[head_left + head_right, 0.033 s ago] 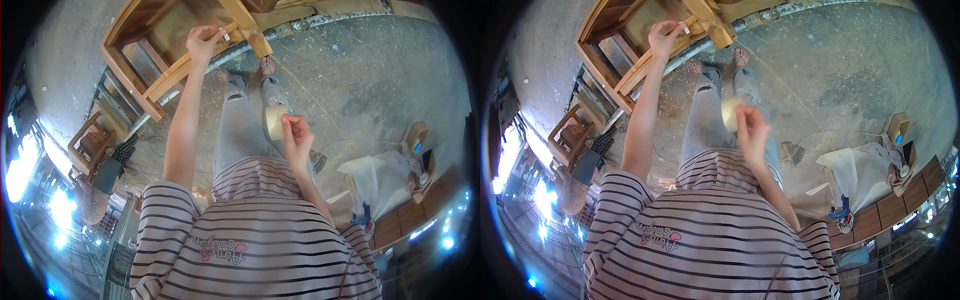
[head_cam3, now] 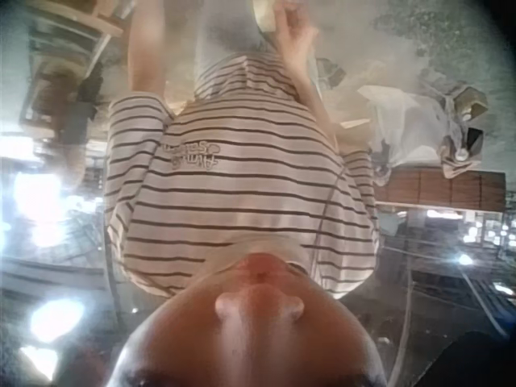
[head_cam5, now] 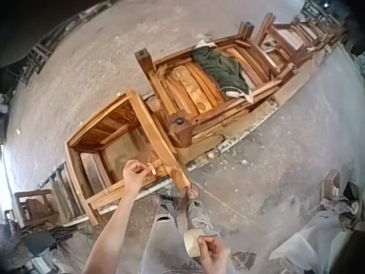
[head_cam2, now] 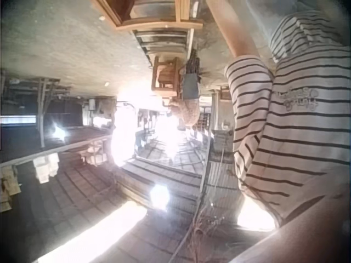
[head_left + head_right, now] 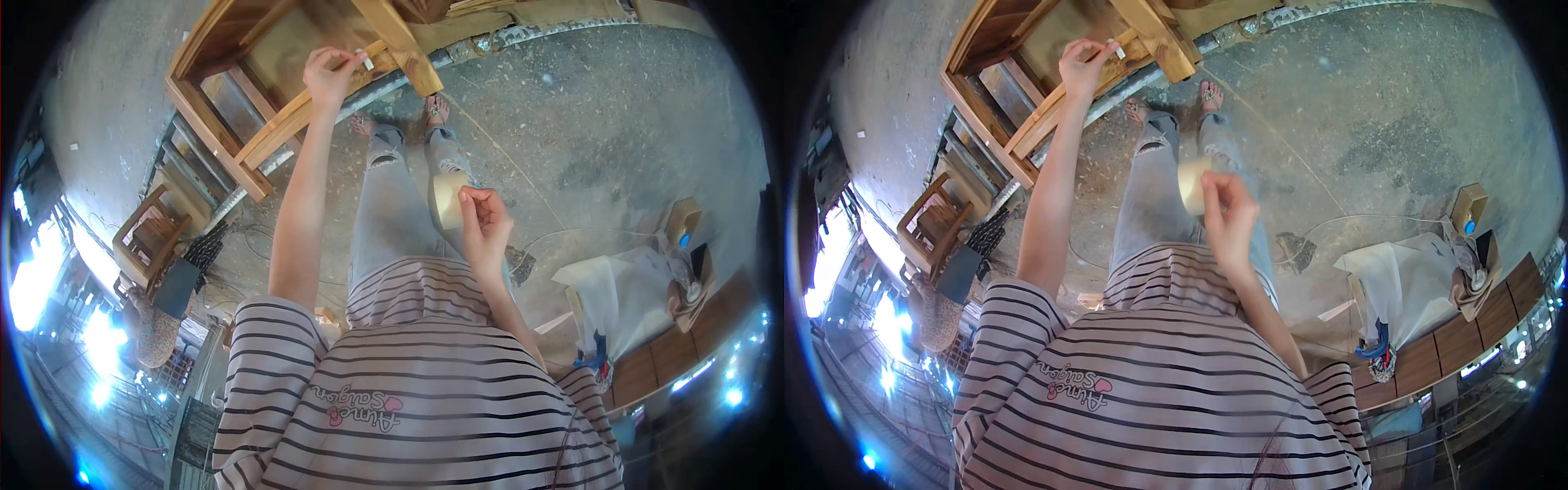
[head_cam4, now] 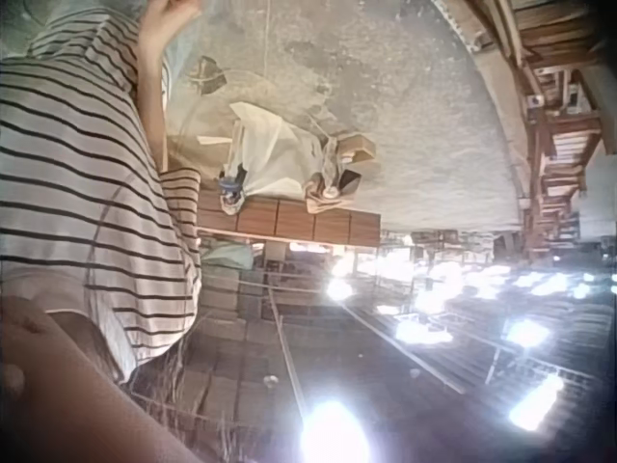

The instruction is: Inspecting wooden stool components and applying adhesive tape or markings.

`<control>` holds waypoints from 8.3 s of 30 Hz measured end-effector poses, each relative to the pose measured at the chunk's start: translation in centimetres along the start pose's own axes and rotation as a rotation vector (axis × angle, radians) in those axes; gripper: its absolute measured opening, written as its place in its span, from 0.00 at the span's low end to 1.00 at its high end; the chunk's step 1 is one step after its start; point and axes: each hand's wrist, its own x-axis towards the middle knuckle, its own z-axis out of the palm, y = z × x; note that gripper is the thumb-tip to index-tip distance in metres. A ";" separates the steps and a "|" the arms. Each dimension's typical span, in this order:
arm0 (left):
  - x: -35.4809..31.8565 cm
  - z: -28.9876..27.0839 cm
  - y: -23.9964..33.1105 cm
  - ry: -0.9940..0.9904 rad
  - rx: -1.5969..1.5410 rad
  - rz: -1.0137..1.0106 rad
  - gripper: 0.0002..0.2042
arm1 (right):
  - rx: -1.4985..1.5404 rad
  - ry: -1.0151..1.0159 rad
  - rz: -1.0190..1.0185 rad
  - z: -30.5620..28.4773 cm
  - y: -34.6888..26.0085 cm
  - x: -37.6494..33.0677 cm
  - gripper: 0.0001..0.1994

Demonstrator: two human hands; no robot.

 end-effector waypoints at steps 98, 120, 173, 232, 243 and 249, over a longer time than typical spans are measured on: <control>7.0 1.1 0.5 -0.738 -0.031 -0.645 0.11 | -0.418 -0.075 -0.069 11.0 -13.6 13.2 0.04; 5.4 1.9 4.6 -0.729 0.443 -0.057 0.19 | -0.789 -0.382 -0.311 15.6 -15.7 22.5 0.10; 14.7 -31.0 -19.3 0.626 -0.781 -0.667 0.40 | 0.182 -0.047 -0.394 30.7 -24.2 38.2 0.28; 4.9 -17.2 17.7 -0.090 -0.539 -0.051 0.08 | -0.591 -0.694 -0.453 13.3 -25.4 13.4 0.21; 0.8 -15.7 20.7 -0.196 -0.740 -0.140 0.08 | -0.651 -0.380 -0.259 9.0 -23.2 11.1 0.08; 0.6 -15.4 21.1 -0.186 -0.748 -0.321 0.17 | -0.717 -0.367 -0.246 7.9 -22.7 11.3 0.04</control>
